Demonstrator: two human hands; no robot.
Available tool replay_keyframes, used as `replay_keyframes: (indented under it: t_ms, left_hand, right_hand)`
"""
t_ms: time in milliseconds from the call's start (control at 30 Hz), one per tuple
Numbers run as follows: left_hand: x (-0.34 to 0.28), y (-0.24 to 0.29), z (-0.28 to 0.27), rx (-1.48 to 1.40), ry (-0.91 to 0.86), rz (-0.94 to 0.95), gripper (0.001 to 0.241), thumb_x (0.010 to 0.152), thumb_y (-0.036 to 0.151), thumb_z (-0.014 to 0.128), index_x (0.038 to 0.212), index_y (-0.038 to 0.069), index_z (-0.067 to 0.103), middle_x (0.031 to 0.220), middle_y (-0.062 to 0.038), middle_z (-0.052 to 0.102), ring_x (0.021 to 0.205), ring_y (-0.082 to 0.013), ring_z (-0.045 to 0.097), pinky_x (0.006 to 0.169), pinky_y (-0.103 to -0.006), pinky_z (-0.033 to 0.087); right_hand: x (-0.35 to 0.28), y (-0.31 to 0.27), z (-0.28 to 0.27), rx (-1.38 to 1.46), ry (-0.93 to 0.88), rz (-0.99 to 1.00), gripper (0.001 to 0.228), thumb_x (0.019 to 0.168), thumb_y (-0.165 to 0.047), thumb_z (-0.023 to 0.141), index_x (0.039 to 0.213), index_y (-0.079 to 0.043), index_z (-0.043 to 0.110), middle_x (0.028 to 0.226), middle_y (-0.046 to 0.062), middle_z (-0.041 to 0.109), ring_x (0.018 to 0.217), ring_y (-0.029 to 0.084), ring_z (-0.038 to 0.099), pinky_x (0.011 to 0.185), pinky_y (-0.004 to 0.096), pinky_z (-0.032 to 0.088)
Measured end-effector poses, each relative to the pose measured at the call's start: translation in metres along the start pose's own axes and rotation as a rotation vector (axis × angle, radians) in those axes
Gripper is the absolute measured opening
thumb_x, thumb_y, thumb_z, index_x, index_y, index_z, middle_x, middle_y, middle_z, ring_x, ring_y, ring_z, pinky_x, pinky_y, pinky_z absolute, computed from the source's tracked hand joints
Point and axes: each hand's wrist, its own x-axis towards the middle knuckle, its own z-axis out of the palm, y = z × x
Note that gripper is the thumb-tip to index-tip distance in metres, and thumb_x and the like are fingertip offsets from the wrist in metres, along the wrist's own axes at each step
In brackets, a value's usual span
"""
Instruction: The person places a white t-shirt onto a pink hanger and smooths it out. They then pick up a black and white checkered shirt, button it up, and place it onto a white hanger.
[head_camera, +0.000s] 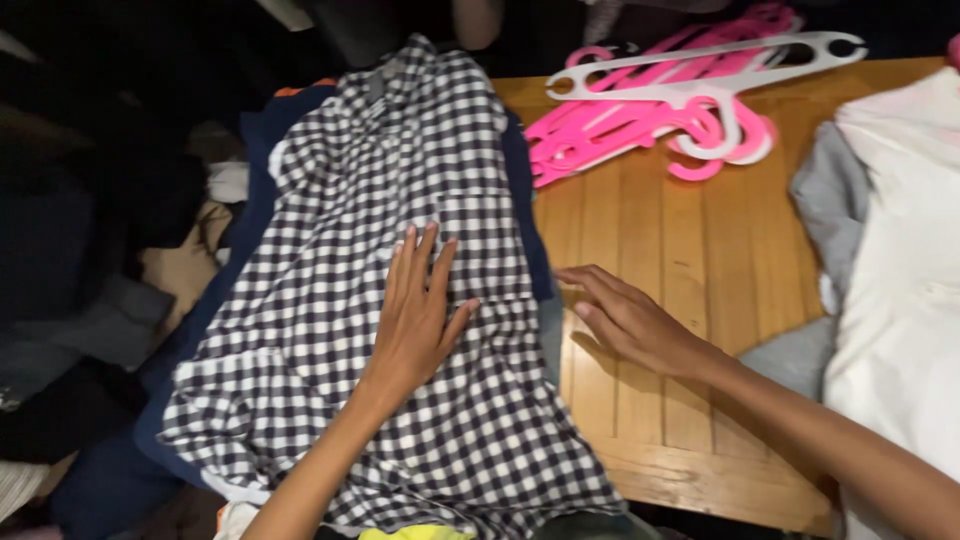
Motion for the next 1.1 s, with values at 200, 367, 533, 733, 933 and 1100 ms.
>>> replay_keyframes:
  t_ms: [200, 367, 533, 733, 933, 1100]
  left_hand:
    - [-0.034, -0.034, -0.015, 0.055, 0.058, -0.167, 0.070, 0.101, 0.041, 0.058, 0.152, -0.001, 0.037, 0.150, -0.027, 0.037, 0.145, -0.0468, 0.030, 0.121, -0.0549, 0.021]
    - [-0.057, -0.067, -0.001, 0.355, 0.192, -0.273, 0.053, 0.101, 0.050, 0.054, 0.124, 0.002, 0.058, 0.095, -0.012, 0.050, 0.092, -0.0323, 0.055, 0.084, -0.0457, 0.046]
    - [-0.063, -0.070, 0.021, 0.559, 0.185, -0.214, 0.046, 0.099, 0.054, 0.046, 0.086, 0.013, 0.063, 0.068, -0.006, 0.059, 0.070, -0.0220, 0.055, 0.063, -0.0346, 0.044]
    - [-0.055, -0.041, 0.007, 0.425, 0.092, -0.162, 0.030, 0.093, 0.036, 0.055, 0.080, 0.010, 0.060, 0.064, -0.008, 0.059, 0.069, -0.0256, 0.062, 0.059, -0.0341, 0.050]
    - [-0.037, 0.005, 0.008, 0.029, -0.115, -0.105, 0.029, 0.097, 0.027, 0.050, 0.080, 0.005, 0.061, 0.066, -0.018, 0.062, 0.066, -0.0414, 0.066, 0.055, -0.0495, 0.052]
    - [-0.004, 0.064, 0.037, -0.153, -0.363, 0.011, 0.028, 0.096, 0.025, 0.045, 0.085, 0.005, 0.060, 0.077, -0.019, 0.066, 0.074, -0.0420, 0.066, 0.060, -0.0532, 0.049]
  right_hand:
    - [0.053, 0.053, 0.064, 0.481, 0.164, 0.243, 0.057, 0.096, -0.009, 0.065, 0.148, -0.003, 0.042, 0.110, 0.015, 0.063, 0.099, 0.025, 0.068, 0.086, 0.039, 0.057]
    - [0.074, -0.020, 0.053, 0.777, 0.239, 0.425, 0.028, 0.092, -0.010, 0.075, 0.118, -0.005, 0.066, 0.084, 0.002, 0.072, 0.072, 0.007, 0.067, 0.061, 0.021, 0.058]
    - [0.068, -0.026, 0.047, 0.846, 0.256, 0.518, 0.019, 0.095, -0.014, 0.070, 0.106, 0.001, 0.076, 0.088, 0.011, 0.078, 0.078, 0.015, 0.074, 0.071, 0.032, 0.062]
    - [0.055, -0.051, 0.022, 0.892, 0.319, 0.545, 0.022, 0.097, -0.018, 0.066, 0.110, -0.004, 0.077, 0.093, 0.009, 0.077, 0.086, 0.016, 0.074, 0.079, 0.036, 0.062]
    - [0.016, -0.008, -0.002, 0.991, 0.545, 0.628, 0.027, 0.099, -0.029, 0.067, 0.117, -0.010, 0.072, 0.096, 0.010, 0.075, 0.083, 0.020, 0.074, 0.074, 0.037, 0.061]
    - [-0.036, 0.016, -0.050, 0.738, 0.774, 0.808, 0.044, 0.093, -0.041, 0.066, 0.127, -0.013, 0.063, 0.114, 0.001, 0.066, 0.101, 0.011, 0.064, 0.087, 0.027, 0.051]
